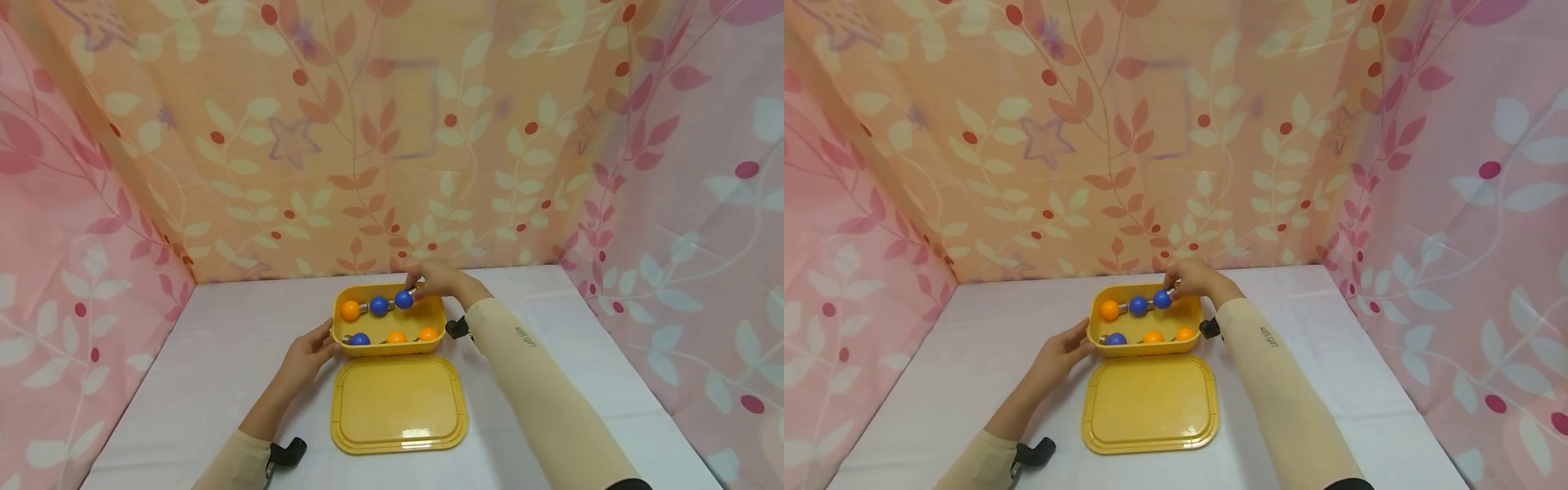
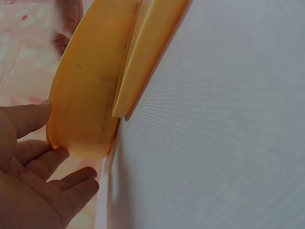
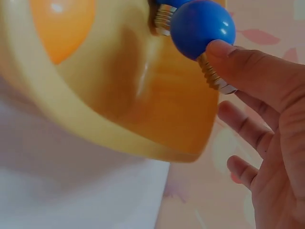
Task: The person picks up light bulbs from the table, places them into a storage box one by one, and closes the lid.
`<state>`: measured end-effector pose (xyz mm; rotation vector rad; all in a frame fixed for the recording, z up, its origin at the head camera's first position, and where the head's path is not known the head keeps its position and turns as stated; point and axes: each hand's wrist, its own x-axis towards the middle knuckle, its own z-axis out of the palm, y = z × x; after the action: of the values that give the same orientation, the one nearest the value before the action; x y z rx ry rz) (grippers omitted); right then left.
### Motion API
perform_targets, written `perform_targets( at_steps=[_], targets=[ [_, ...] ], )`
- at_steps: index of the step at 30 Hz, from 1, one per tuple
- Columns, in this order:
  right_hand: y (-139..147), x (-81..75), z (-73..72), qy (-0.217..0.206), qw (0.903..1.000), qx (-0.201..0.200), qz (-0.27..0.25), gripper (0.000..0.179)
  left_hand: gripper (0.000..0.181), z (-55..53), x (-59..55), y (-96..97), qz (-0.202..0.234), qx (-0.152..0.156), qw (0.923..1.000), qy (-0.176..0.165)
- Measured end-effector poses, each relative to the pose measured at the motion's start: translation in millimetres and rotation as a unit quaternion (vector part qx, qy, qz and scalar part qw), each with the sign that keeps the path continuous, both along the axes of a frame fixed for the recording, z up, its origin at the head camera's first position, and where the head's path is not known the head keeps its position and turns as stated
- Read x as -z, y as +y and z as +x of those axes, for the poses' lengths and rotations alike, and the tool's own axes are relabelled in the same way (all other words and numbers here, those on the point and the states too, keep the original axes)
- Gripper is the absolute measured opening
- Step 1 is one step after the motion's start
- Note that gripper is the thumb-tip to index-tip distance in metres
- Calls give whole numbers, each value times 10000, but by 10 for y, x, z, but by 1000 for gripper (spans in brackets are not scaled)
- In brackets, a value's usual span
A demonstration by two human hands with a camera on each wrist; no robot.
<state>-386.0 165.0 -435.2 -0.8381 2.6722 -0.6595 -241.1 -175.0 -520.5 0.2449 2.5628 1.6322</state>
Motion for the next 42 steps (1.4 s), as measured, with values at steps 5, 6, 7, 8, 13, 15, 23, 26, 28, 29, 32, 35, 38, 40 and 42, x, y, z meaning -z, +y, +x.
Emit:
perform_targets(
  at_steps=[5, 6, 7, 8, 13, 15, 23, 26, 28, 29, 32, 35, 38, 40, 42],
  targets=[
    [0, 105, 10, 9, 9995, 189, -269, 16, 68, 7, 47, 10, 8, -36, 10000, -10],
    [-6, 126, 16, 26, 9994, 185, -284, 15, 67, 14, 57, 6, 10, -53, 10000, -3],
    [-14, 147, 23, 11, 9993, 172, -335, 14, 67, 21, 68, 1, 13, -59, 10000, -9],
    [-21, 166, 31, 0, 9992, 162, -376, 14, 67, 29, 76, -6, 30, -57, 10000, -1],
    [-36, 220, 81, -76, 9986, 166, -492, 15, 68, 55, 95, -27, 190, -20, 9998, -95],
    [-28, 228, 89, -14, 9988, 244, -416, 16, 68, 53, 93, -25, 193, 1, 9997, -124],
    [-19, 259, 50, 351, 9992, 155, -55, 16, 70, 36, 41, -29, -14, -43, 10000, -72],
    [-12, 279, 38, 366, 9992, 175, -34, 16, 69, 31, 9, -19, -136, -48, 9998, -103],
    [-6, 295, 30, 427, 9989, 201, -36, 16, 69, 26, -11, -11, -184, -31, 9998, -103],
    [-3, 304, 28, 451, 9988, 203, -49, 17, 69, 22, -19, -6, -185, -24, 9998, -111],
    [1, 330, 28, 550, 9983, 163, -60, 16, 69, 12, -33, 1, -205, -10, 9997, -121],
    [-2, 360, 17, 647, 9978, 123, -61, 16, 69, 10, -41, -5, -176, 24, 9998, -119],
    [-9, 390, 10, 796, 9967, 133, -14, 14, 68, 10, -33, -17, -142, 41, 9999, -88],
    [-14, 402, 20, 886, 9960, 146, 44, 13, 68, 14, -22, -18, -135, 32, 9999, -83],
    [-14, 406, 36, 976, 9951, 133, 80, 12, 67, 6, -8, -14, -163, 10, 9999, -53]
  ],
)
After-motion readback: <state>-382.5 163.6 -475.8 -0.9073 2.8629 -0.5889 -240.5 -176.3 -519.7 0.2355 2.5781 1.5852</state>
